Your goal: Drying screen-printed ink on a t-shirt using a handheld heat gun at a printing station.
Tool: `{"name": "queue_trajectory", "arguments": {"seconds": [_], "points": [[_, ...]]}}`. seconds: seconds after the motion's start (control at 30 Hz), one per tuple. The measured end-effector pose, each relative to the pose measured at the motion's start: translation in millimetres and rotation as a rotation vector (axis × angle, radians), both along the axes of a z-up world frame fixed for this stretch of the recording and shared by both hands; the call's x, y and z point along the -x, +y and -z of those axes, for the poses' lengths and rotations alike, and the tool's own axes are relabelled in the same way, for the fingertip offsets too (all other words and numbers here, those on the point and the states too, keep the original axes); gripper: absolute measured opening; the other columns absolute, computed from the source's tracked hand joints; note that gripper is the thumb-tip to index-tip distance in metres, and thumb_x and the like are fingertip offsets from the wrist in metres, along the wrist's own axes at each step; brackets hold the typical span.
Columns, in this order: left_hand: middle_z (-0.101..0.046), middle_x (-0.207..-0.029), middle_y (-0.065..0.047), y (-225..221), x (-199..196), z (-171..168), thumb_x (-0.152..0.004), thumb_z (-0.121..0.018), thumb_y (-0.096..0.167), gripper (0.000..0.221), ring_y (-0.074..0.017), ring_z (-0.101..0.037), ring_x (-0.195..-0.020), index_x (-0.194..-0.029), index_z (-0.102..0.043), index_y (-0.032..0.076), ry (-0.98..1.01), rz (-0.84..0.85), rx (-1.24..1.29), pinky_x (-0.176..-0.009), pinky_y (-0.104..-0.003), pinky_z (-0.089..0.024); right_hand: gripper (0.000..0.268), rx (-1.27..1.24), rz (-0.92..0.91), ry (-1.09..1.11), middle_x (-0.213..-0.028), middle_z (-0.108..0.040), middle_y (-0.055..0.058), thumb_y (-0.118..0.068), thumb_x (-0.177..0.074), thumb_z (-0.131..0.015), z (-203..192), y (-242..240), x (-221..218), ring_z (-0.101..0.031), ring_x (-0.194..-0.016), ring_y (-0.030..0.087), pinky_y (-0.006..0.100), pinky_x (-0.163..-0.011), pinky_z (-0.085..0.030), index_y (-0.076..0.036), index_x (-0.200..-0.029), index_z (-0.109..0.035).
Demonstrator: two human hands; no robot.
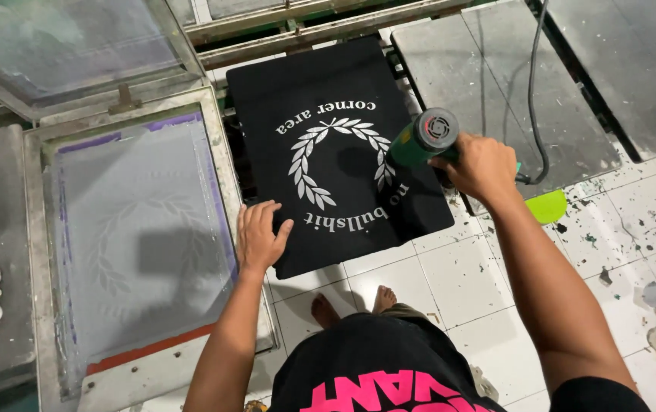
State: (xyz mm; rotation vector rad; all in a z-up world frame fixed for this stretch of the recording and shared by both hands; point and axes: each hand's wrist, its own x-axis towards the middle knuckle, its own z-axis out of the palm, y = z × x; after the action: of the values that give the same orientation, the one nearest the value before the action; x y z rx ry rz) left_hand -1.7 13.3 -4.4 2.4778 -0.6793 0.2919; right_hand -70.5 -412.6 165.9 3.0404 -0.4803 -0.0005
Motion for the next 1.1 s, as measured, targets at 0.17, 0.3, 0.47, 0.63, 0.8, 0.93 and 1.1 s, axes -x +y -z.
{"name": "queue_trajectory", "arguments": {"seconds": [0.17,0.3,0.47,0.63,0.8,0.93,1.1], "points": [[-0.063,-0.125,-0.005,0,0,2,-0.101,-0.052,0.056,0.048,-0.0252,-0.056,-0.125,-0.125,-0.062,0.016,0.012,-0.015,-0.01,-0.122,-0.051,-0.025,0.047,-0.068,-0.025,-0.005,-0.092,-0.074,0.01,-0.06,-0.09,-0.07,-13,6,10,-0.076,-0.091,0.04,0.054,-0.078,-0.06,-0.015,-0.102,-0.068],[-0.062,-0.123,-0.003,0,-1,9,-0.101,-0.053,0.054,0.044,-0.0257,-0.057,-0.122,-0.124,-0.063,0.018,-0.028,-0.007,0.017,-0.118,-0.052,-0.029,0.045,-0.12,-0.048,0.051,-0.092,-0.076,0.007,-0.06,-0.09,-0.068,-19,3,16,-0.076,-0.094,0.037,0.052,-0.08,-0.06,-0.017,-0.102,-0.069],[-0.062,-0.122,-0.004,0,5,22,-0.1,-0.054,0.057,0.047,-0.0256,-0.058,-0.121,-0.124,-0.062,0.018,-0.115,-0.05,-0.019,-0.114,-0.05,-0.034,0.042,-0.12,-0.134,-0.043,-0.089,-0.075,0.012,-0.053,-0.091,-0.071,-21,-8,2,-0.076,-0.089,0.041,0.054,-0.076,-0.06,-0.012,-0.1,-0.068],[-0.063,-0.119,-0.008,-14,37,-4,-0.103,-0.048,0.06,0.051,-0.028,-0.06,-0.116,-0.123,-0.063,0.015,-0.128,-0.159,0.047,-0.108,-0.049,-0.039,0.041,-0.116,-0.193,-0.051,-0.087,-0.074,0.009,-0.053,-0.091,-0.072,-14,-11,-8,-0.076,-0.085,0.038,0.051,-0.073,-0.06,-0.014,-0.101,-0.068],[-0.06,-0.13,-0.011,-16,65,8,-0.103,-0.051,0.057,0.051,-0.0323,-0.056,-0.127,-0.13,-0.06,0.015,-0.022,-0.213,0.017,-0.113,-0.051,-0.036,0.047,-0.274,-0.283,0.06,-0.093,-0.075,0.016,-0.055,-0.092,-0.068,-20,-15,-13,-0.074,-0.094,0.044,0.056,-0.078,-0.058,-0.009,-0.103,-0.069],[-0.061,-0.133,-0.015,-23,89,5,-0.1,-0.056,0.054,0.053,-0.0362,-0.055,-0.13,-0.132,-0.061,0.012,0.011,-0.268,0.011,-0.114,-0.054,-0.035,0.042,-0.192,-0.287,-0.004,-0.088,-0.074,0.012,-0.054,-0.091,-0.072,-13,-25,-24,-0.075,-0.088,0.041,0.053,-0.074,-0.059,-0.013,-0.101,-0.069],[-0.058,-0.14,-0.006,-23,101,18,-0.099,-0.058,0.057,0.052,-0.028,-0.052,-0.135,-0.136,-0.06,0.021,-0.092,-0.346,-0.042,-0.117,-0.046,-0.034,0.045,-0.18,-0.292,0.049,-0.094,-0.075,0.013,-0.055,-0.09,-0.071,-20,-35,-25,-0.075,-0.092,0.044,0.057,-0.077,-0.058,-0.012,-0.105,-0.068]]}}
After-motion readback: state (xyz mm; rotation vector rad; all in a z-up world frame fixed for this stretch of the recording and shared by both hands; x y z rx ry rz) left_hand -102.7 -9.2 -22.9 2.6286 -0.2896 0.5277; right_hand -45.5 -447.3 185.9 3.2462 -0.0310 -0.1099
